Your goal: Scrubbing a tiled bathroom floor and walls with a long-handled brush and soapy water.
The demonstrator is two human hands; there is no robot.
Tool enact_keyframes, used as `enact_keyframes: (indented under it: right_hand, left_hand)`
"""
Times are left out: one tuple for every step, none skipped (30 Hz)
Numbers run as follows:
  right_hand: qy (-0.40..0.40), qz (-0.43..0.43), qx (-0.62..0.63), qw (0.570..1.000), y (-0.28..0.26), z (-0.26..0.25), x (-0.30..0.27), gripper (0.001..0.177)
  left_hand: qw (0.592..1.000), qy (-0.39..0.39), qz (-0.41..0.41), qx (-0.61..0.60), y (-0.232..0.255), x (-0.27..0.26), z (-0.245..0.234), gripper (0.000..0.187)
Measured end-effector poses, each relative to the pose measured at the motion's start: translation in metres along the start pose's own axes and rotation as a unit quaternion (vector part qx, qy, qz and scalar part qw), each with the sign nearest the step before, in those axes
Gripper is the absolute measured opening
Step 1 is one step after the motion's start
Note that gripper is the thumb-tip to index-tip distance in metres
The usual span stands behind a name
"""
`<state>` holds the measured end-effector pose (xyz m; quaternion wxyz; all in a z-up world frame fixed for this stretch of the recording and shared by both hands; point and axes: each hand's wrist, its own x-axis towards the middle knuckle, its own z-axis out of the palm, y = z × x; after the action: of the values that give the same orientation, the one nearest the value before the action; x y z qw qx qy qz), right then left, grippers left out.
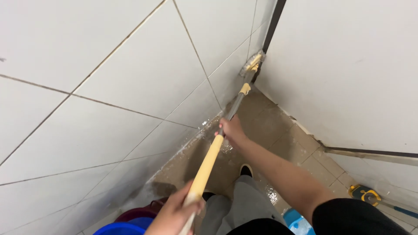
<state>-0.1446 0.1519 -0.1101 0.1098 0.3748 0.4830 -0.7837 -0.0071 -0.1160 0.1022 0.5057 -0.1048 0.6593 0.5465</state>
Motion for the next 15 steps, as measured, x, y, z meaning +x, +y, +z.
enact_keyframes:
  right_hand:
    - [0.018, 0.005, -0.007, 1.0, 0.014, -0.003, 0.02, 0.026]
    - [0.016, 0.008, -0.008, 1.0, 0.036, -0.016, 0.052, 0.026]
    - [0.011, 0.026, -0.016, 0.999, 0.056, -0.03, 0.084, 0.019]
    - [0.006, 0.045, -0.025, 0.999, 0.076, -0.043, 0.115, 0.013]
    - [0.006, 0.044, -0.025, 0.999, 0.08, -0.049, 0.127, 0.013]
    - [-0.004, 0.067, -0.018, 0.998, 0.084, -0.054, 0.138, 0.01]
    - [-0.012, 0.088, -0.015, 0.996, 0.084, -0.064, 0.15, 0.012]
    - [-0.011, 0.087, -0.018, 0.996, 0.076, -0.064, 0.142, 0.012]
    - [-0.024, 0.085, -0.007, 0.996, 0.072, -0.066, 0.13, 0.013]
    - [-0.036, 0.083, 0.003, 0.996, 0.066, -0.067, 0.119, 0.014]
    - [-0.04, 0.081, -0.002, 0.996, 0.051, -0.056, 0.1, 0.014]
    - [-0.056, 0.056, 0.004, 0.997, 0.035, -0.046, 0.081, 0.013]
    - [-0.073, 0.033, 0.011, 0.997, 0.023, -0.035, 0.06, 0.012]
    - [-0.075, 0.032, 0.009, 0.997, 0.008, -0.022, 0.039, 0.012]
    - [-0.071, 0.016, 0.018, 0.997, -0.007, -0.008, 0.018, 0.012]
  left_hand:
    - [1.0, -0.004, 0.001, 0.002, 0.03, 0.023, 0.001, 0.069]
    - [1.0, -0.002, -0.001, 0.0, 0.037, 0.038, 0.006, 0.069]
    - [0.999, 0.006, -0.036, -0.011, 0.045, 0.053, 0.01, 0.063]
    - [0.997, 0.013, -0.07, -0.023, 0.054, 0.069, 0.014, 0.057]
    - [0.997, 0.013, -0.07, -0.023, 0.051, 0.082, 0.015, 0.057]
    - [0.997, 0.012, -0.07, -0.019, 0.048, 0.095, 0.015, 0.053]
    - [0.998, 0.008, -0.067, -0.018, 0.046, 0.109, 0.019, 0.049]
    - [0.998, 0.007, -0.065, -0.02, 0.055, 0.103, 0.02, 0.049]
    - [0.998, 0.002, -0.063, -0.012, 0.061, 0.095, 0.022, 0.048]
    - [0.998, -0.002, -0.062, -0.003, 0.069, 0.087, 0.023, 0.046]
    - [0.998, 0.0, -0.057, -0.007, 0.082, 0.066, 0.02, 0.046]
    - [0.998, -0.011, -0.052, -0.012, 0.096, 0.044, 0.017, 0.047]
    - [0.998, -0.023, -0.05, -0.015, 0.108, 0.021, 0.014, 0.048]
    - [0.998, -0.021, -0.048, -0.017, 0.112, 0.006, 0.009, 0.048]
    - [0.997, 0.0, -0.072, 0.009, 0.116, -0.009, 0.005, 0.056]
